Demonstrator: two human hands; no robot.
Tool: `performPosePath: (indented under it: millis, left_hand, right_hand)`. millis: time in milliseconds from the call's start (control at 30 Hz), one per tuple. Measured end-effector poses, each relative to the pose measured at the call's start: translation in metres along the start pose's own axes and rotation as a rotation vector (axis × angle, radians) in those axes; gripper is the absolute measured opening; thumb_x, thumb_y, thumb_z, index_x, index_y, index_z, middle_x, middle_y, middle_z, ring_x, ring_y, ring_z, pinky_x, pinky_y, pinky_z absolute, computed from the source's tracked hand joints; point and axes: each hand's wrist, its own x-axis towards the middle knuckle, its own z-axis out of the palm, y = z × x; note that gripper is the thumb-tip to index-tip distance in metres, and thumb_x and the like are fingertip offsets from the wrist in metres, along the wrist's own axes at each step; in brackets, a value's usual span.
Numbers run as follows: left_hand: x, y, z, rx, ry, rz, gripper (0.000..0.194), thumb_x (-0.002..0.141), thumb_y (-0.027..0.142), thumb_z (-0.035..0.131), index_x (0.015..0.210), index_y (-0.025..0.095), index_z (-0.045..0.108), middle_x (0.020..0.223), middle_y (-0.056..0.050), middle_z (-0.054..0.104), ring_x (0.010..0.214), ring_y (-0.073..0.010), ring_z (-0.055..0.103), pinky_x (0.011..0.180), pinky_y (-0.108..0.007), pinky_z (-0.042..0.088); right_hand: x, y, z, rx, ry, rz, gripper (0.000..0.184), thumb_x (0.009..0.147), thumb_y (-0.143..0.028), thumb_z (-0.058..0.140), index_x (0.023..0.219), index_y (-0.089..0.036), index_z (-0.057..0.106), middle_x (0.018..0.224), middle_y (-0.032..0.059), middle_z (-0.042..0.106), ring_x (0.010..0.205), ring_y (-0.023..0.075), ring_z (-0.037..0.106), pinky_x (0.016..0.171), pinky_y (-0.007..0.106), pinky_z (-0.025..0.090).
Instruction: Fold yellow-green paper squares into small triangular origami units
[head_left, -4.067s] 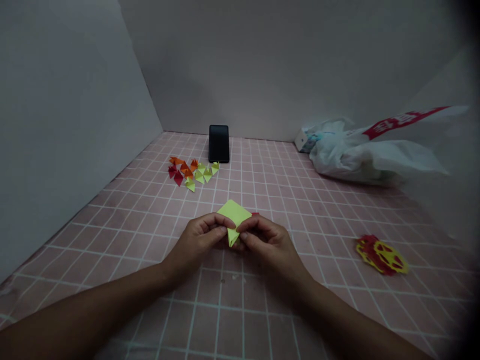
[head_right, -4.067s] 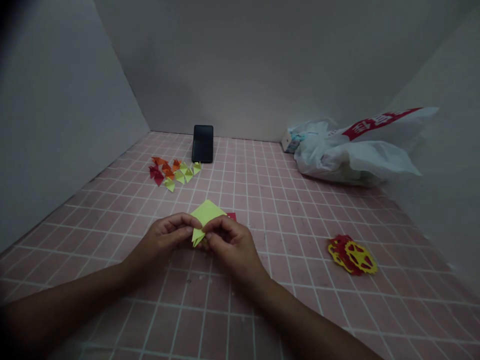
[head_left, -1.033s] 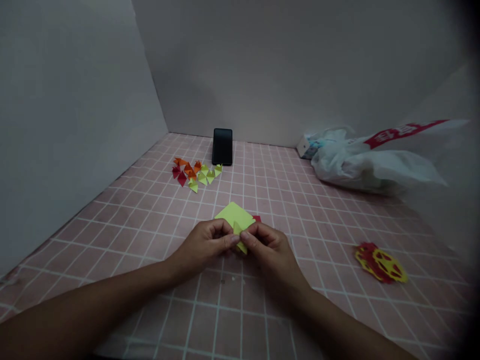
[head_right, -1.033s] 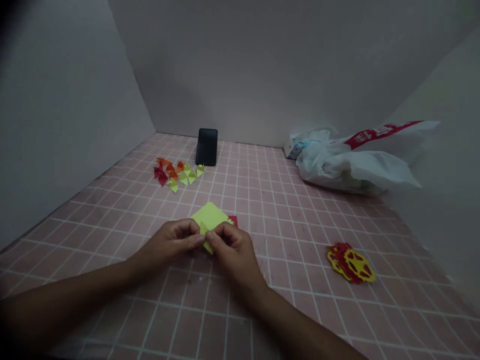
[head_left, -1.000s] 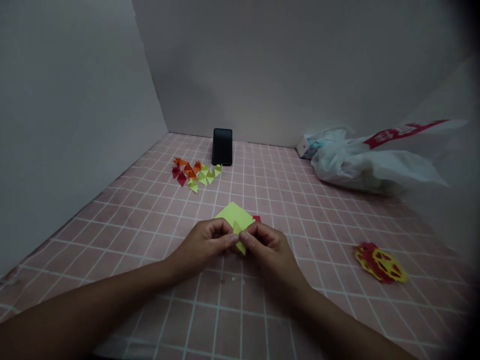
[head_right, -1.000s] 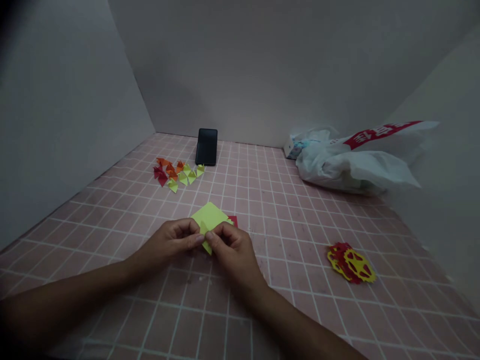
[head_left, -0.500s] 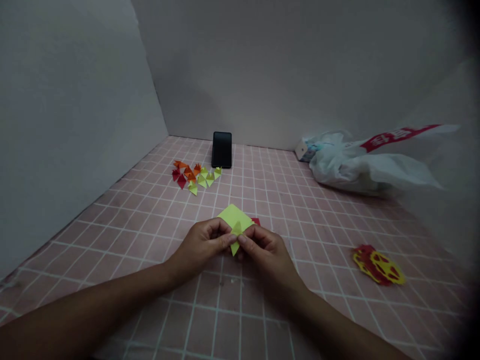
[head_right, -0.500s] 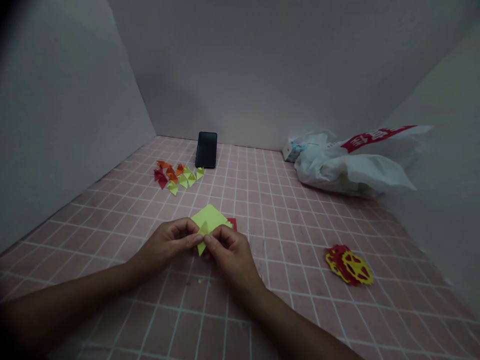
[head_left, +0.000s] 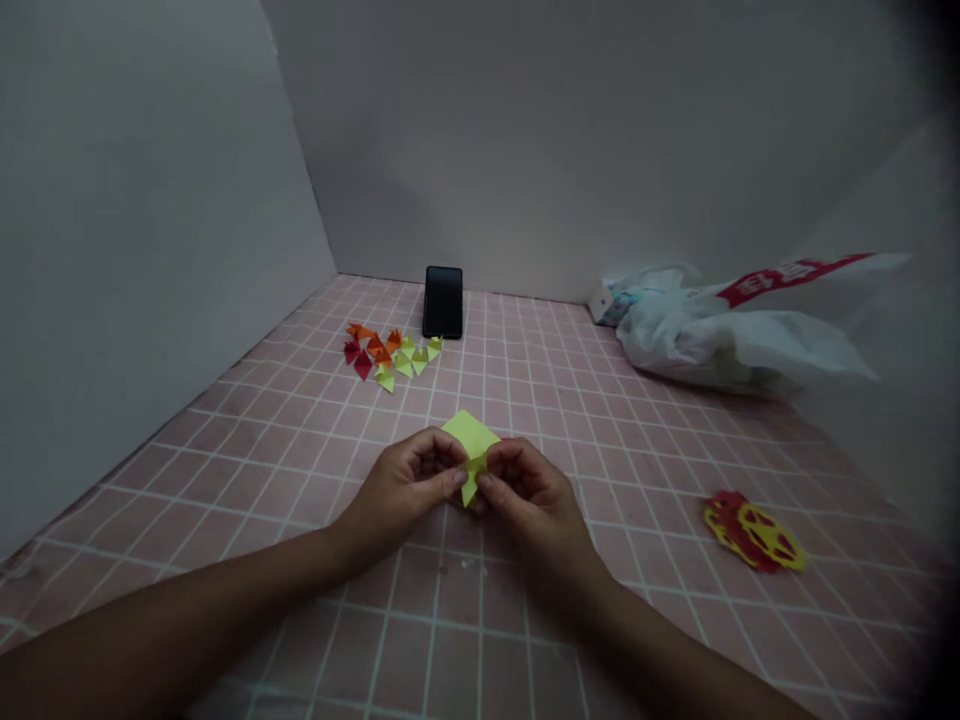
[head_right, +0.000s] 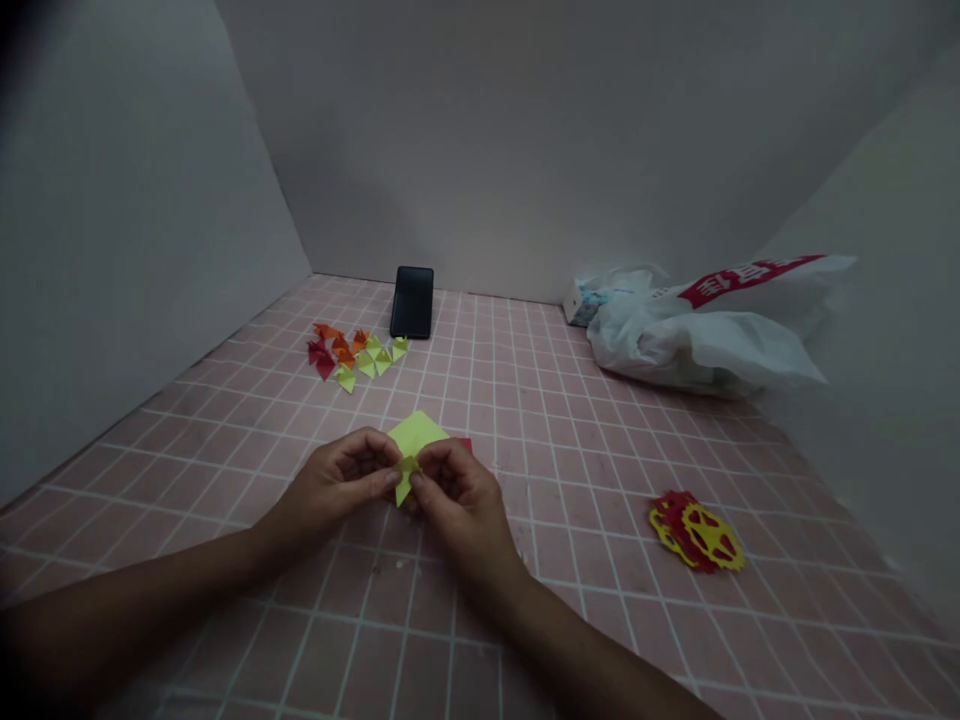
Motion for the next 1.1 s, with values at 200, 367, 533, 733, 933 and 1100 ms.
performPosePath:
  millis: [200,367,533,733,933,1100]
  left_hand:
    - [-0.0008,0.003,-0.0035,-0.033,-0.008,-0.05,0.012,0.077,0.024,0.066,0.085,0.016,0.062,0.075,0.0,0.064,0.07,-0.0131,0.062,0.068,-0.026,0.05]
    - [-0.0018,0.0048,-0.0034,-0.049,-0.018,-0.075,0.017,0.08,0.031,0.066,0.084,0.015,0.063,0.077,-0.001,0.066,0.073,-0.0151,0.064,0.073,-0.03,0.052]
    - [-0.0017,0.0028,-0.001,-0.015,0.037,-0.047,0.017,0.076,0.026,0.07,0.084,0.016,0.06,0.076,0.0,0.062,0.071,-0.0131,0.06,0.069,-0.027,0.05]
    - [-0.0019,-0.0002,0.0008,-0.001,0.073,0.05,0.019,0.075,0.02,0.07,0.089,0.018,0.058,0.08,0.001,0.06,0.074,-0.012,0.058,0.069,-0.025,0.05]
    - [-0.0023,0.0004,-0.0005,-0.036,-0.034,-0.075,0.017,0.08,0.029,0.068,0.085,0.016,0.059,0.074,0.001,0.062,0.069,-0.0116,0.058,0.067,-0.024,0.047]
    - [-0.0024,0.0,-0.0017,0.067,-0.071,-0.083,0.02,0.081,0.031,0.065,0.072,0.014,0.06,0.071,-0.001,0.063,0.069,-0.0129,0.057,0.067,-0.026,0.043]
  right_hand:
    - [0.0005,0.0006,-0.002,-0.025,0.024,-0.02,0.003,0.079,-0.023,0.066,0.078,-0.022,0.064,0.075,-0.0012,0.058,0.069,0.0129,0.055,0.064,0.026,0.045]
    - [0.001,-0.0019,-0.0054,-0.131,0.011,-0.059,0.002,0.08,-0.022,0.064,0.079,-0.022,0.066,0.078,0.0001,0.061,0.072,0.0147,0.057,0.067,0.028,0.046]
    - [0.0018,-0.0033,-0.0064,-0.104,0.021,-0.023,0.011,0.083,-0.029,0.063,0.092,-0.022,0.063,0.076,0.0001,0.063,0.069,0.015,0.06,0.066,0.029,0.048]
    - [0.0026,0.002,-0.0027,-0.002,0.004,0.1,0.018,0.081,-0.035,0.067,0.082,-0.019,0.057,0.062,-0.002,0.061,0.055,0.0116,0.056,0.056,0.025,0.044]
    - [0.0005,0.0007,-0.0018,-0.005,0.037,0.071,0.019,0.082,-0.033,0.066,0.074,-0.019,0.057,0.061,-0.0018,0.061,0.055,0.0113,0.055,0.057,0.025,0.042]
    - [0.0004,0.0008,-0.0025,-0.004,-0.001,0.085,0.021,0.083,-0.033,0.066,0.072,-0.018,0.057,0.063,-0.0016,0.062,0.057,0.0107,0.055,0.058,0.025,0.042]
